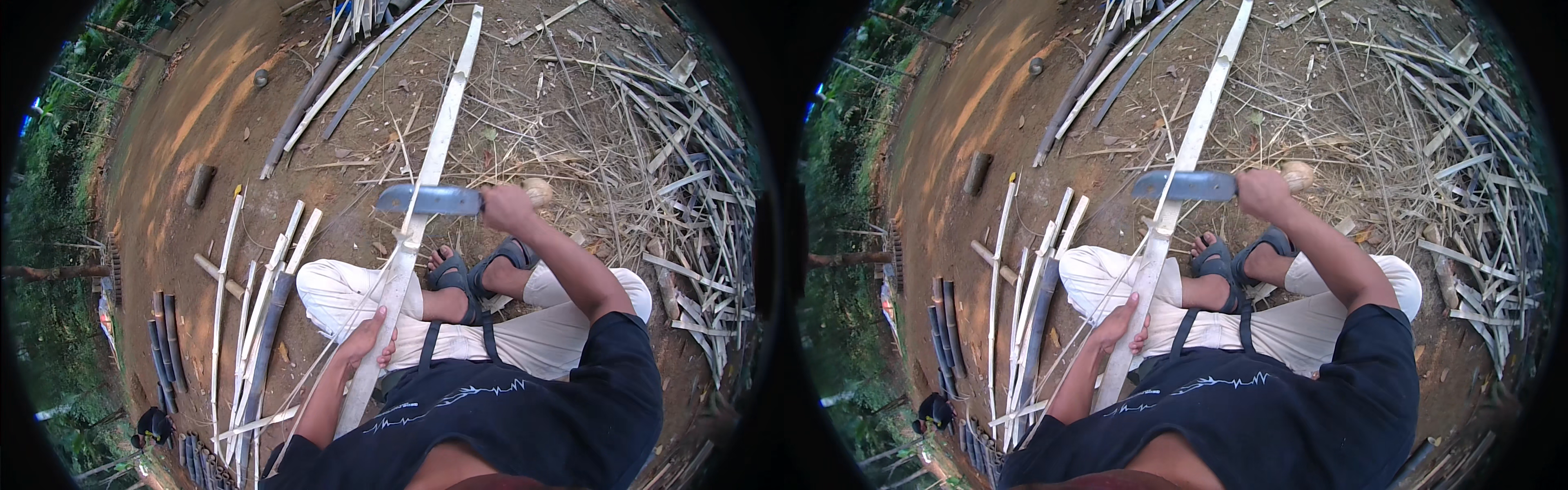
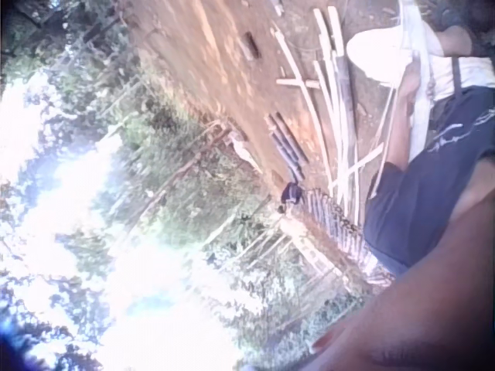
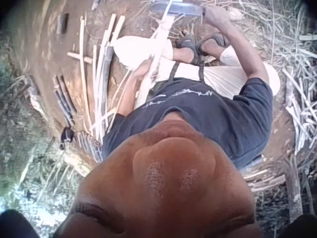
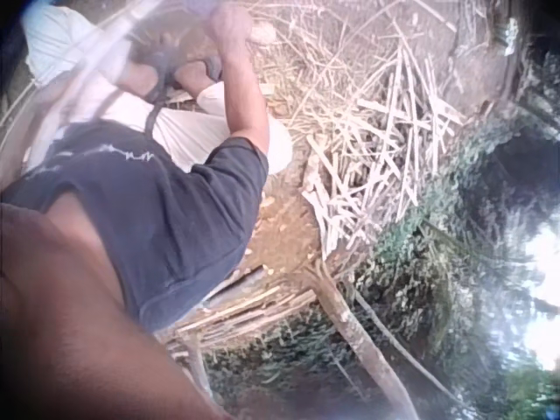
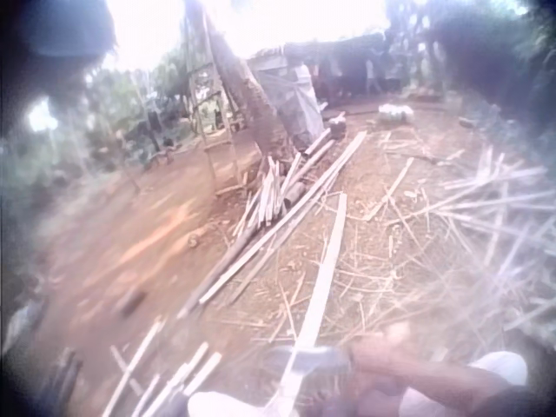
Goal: The person scrapes the outer layer off a long bamboo pole using a large metal blade while sitting on the ground surrounded by bamboo scraps.
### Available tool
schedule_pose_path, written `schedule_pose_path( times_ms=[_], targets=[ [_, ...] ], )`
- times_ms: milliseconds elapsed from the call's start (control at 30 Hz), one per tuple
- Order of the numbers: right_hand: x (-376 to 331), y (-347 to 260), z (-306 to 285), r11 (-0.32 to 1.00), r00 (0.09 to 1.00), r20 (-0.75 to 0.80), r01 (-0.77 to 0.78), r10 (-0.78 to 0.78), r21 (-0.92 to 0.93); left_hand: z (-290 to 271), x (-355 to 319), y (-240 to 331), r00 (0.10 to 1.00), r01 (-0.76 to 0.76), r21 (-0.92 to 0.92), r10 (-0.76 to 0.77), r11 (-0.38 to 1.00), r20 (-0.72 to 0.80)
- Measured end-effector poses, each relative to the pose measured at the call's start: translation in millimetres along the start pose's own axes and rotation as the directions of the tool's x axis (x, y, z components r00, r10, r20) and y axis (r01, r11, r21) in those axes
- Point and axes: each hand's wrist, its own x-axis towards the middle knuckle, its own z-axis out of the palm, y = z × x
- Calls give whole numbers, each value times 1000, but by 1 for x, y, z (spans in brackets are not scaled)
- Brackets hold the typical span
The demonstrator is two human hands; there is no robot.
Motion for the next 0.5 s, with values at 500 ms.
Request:
schedule_pose_path(
  times_ms=[500],
  targets=[
    [3,-2,13,996,997,-39,-58,61,64,18,-11,-50,998,56,-106,-57,993,-5]
  ],
)
